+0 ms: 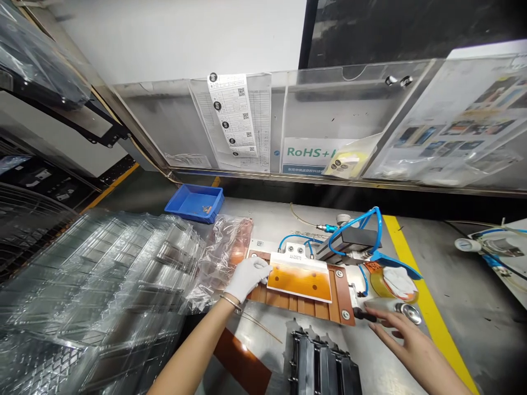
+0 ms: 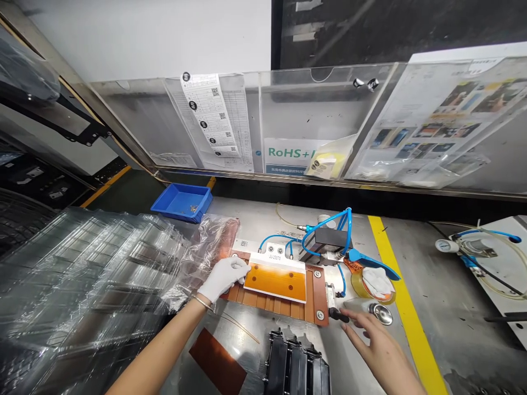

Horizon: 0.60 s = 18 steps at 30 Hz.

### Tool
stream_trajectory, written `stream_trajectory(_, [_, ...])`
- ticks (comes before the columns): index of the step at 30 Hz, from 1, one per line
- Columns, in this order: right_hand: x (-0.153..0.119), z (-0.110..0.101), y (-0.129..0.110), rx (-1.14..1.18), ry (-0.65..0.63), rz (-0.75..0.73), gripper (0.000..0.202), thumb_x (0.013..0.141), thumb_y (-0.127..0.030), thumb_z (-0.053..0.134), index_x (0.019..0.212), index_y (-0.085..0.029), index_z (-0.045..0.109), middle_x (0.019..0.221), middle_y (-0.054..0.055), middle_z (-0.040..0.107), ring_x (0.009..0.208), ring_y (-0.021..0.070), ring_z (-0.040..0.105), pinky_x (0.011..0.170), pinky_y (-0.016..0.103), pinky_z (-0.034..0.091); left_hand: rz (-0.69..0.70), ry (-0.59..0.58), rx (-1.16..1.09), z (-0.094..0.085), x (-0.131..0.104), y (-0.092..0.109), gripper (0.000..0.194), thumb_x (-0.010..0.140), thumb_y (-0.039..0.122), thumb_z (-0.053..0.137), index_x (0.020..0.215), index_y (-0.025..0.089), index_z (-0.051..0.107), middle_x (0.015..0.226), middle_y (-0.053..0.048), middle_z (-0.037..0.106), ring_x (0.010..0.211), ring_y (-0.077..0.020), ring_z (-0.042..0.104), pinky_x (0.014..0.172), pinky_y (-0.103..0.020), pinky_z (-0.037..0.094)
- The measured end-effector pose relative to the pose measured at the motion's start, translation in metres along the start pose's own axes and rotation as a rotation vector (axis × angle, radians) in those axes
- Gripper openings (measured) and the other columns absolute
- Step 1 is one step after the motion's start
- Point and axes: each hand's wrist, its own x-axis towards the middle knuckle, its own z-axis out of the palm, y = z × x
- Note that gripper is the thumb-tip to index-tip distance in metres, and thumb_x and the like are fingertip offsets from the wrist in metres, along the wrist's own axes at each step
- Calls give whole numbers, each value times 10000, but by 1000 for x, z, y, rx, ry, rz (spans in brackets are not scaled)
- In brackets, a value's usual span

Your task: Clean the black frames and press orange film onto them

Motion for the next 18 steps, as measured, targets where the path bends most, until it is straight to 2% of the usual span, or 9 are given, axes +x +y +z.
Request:
stream_trajectory(3, [-5,4,11,-21,-26,-18,451,703,-591,608,1012,-295,752,1040,66,743,870,289,700,789,419,549,-4,-4,12,-1,-3,3,173,749,325,676,694,181,598,496,44,605,432,-98,468,459,-219,322])
stream_trajectory(10, [5,8,4,-36,43,12,380,699,-556,599,934,-291,737,975,56,764,833,308,718,760,416,549,-17,-7,39,-2,-6,8,160,762,320,671,715,181,606,520,50,607,424,-90,470,440,-215,322])
stream_trajectory(14, [11,10,-2,-26,69,28,368,706,-554,589,908,-272,711,919,59,767,833,301,716,767,407,550,-15,-29,43,0,0,0,168,782,329,649,734,174,609,514,48,603,377,-67,404,406,-199,280])
stream_trajectory(16, [8,8,-3,-27,76,18,413,715,-571,584,962,-260,701,956,69,757,870,303,706,798,423,538,-13,-26,54,-4,3,-6,227,780,394,651,762,169,624,512,42,597,360,-67,372,385,-200,257])
stream_trajectory(18, [-2,4,-2,-28,91,7,502,727,-602,573,1058,-241,681,1036,92,733,937,311,690,852,448,519,6,17,62,-13,0,-13,290,790,460,624,810,170,626,575,29,617,392,-79,414,392,-206,293])
